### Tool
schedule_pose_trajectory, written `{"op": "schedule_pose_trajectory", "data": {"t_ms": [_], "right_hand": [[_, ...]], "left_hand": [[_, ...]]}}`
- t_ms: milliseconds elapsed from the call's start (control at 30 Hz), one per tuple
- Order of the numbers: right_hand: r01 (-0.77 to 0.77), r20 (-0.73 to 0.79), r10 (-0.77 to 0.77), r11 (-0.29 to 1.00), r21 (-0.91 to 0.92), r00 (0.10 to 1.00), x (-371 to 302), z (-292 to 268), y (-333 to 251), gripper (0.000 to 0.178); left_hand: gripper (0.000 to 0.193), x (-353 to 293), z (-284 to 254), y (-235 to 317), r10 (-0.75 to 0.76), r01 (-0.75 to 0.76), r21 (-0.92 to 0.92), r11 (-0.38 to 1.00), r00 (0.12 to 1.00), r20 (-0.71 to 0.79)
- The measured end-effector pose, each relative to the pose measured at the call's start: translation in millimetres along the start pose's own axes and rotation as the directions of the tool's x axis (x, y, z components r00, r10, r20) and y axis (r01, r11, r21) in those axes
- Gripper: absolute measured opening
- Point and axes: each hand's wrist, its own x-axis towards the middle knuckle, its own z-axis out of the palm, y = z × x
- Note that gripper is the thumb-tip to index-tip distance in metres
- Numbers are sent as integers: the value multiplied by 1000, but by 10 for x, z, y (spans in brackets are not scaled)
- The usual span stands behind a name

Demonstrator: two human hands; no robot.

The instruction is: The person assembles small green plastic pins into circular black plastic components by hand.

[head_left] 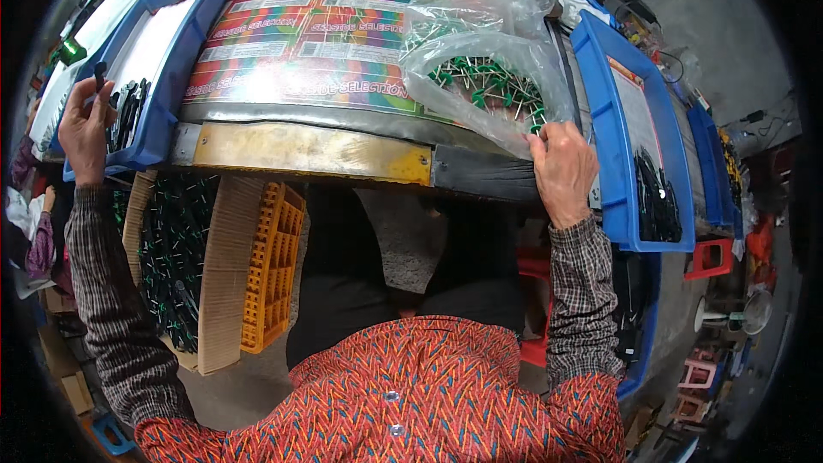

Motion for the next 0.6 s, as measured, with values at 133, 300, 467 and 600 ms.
{"op": "schedule_pose_trajectory", "data": {"t_ms": [133, 300, 467, 600], "right_hand": [[-62, 8, 62, 997, 38, 998, -7, -12, 37, 15], [-58, -22, 60, 995, 84, 998, -19, -19, 9, 10], [-4, -57, 17, 976, 218, 998, -36, -92, -32, 8], [-3, -59, 23, 948, 319, 998, -134, -97, -68, 7]], "left_hand": [[17, -287, 82, 681, 135, -129, -183, 975, 991, 17], [9, -812, 167, 1450, 27, 32, -290, 956, 980, 197], [9, -1274, 478, 1740, -26, 270, -535, 801, 907, 419], [8, -1586, 761, 1867, -61, 424, -615, 665, 851, 521]]}}
